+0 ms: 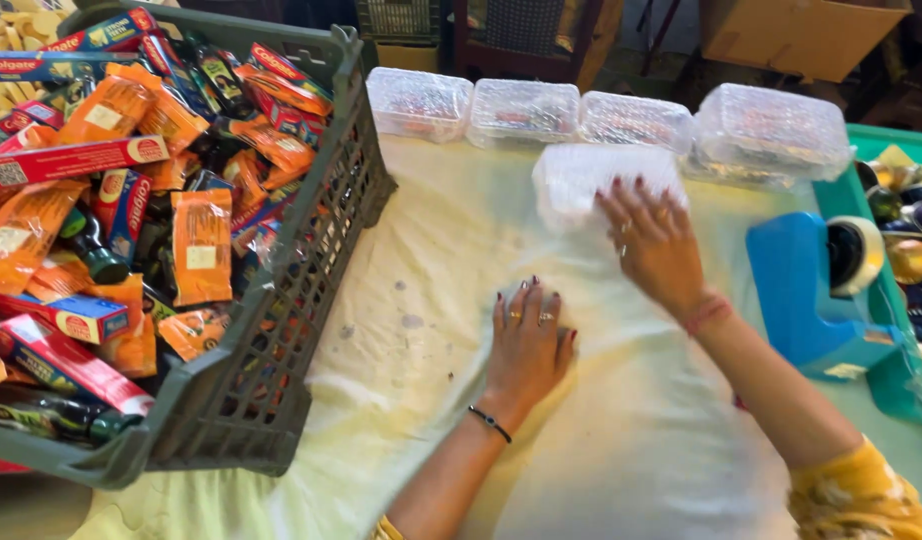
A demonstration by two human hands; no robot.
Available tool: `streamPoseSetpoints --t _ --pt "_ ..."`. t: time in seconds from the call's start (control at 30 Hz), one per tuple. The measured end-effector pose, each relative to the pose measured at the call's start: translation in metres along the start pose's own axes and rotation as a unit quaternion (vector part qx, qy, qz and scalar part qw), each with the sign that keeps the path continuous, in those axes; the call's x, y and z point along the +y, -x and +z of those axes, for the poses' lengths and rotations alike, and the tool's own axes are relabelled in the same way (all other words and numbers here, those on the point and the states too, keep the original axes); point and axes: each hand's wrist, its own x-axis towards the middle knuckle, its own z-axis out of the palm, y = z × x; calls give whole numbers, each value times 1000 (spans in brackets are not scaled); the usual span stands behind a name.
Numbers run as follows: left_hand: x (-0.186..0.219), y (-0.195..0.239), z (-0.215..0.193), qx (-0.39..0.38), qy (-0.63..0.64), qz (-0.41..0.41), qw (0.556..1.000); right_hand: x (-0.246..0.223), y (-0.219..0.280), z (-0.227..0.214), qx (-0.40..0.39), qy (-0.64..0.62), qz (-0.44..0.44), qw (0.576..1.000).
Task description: The person wraps a small plastic container with bubble wrap and secures it with tape. They then pick up small packaged items from a crate and wrap them individually in a red patterned cloth.
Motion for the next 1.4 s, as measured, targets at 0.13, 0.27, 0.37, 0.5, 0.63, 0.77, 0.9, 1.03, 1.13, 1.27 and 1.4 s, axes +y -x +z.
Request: streamPoseSetpoints --t 0.13,0.27,0.37,0.5,0.63,0.77,0.9,1.03,1.13,1.27,1.4 --pt "1 -3 -6 -42 18 -21 999 43 -59 30 57 74 31 995" --pt "0 -4 -2 -55 19 -33 998 112 -53 123 37 5 153 988" --pt "-1 -3 1 -50 26 -30 998 100 -61 115 83 -7 167 982" --pt "0 -5 -5 -53 21 -29 998 106 -67 101 83 -42 171 981" --pt "1 -6 -4 -58 16 -29 998 113 -69 108 72 -33 171 982" --pt "1 -6 -6 -57 13 -28 998 111 -67 123 67 8 180 981" --pt "1 -6 -4 -57 18 -26 998 115 -57 138 27 41 186 981" --pt "0 -5 -2 -55 13 -24 998 94 -64 112 -62 74 186 978" --pt "-2 -5 2 -43 15 -17 999 71 -45 95 -87 124 180 972" --pt "-5 -3 8 -41 13 -15 999 53 18 97 -95 143 177 969" --pt "-8 -1 16 -47 -3 3 999 29 80 60 -112 161 160 967"
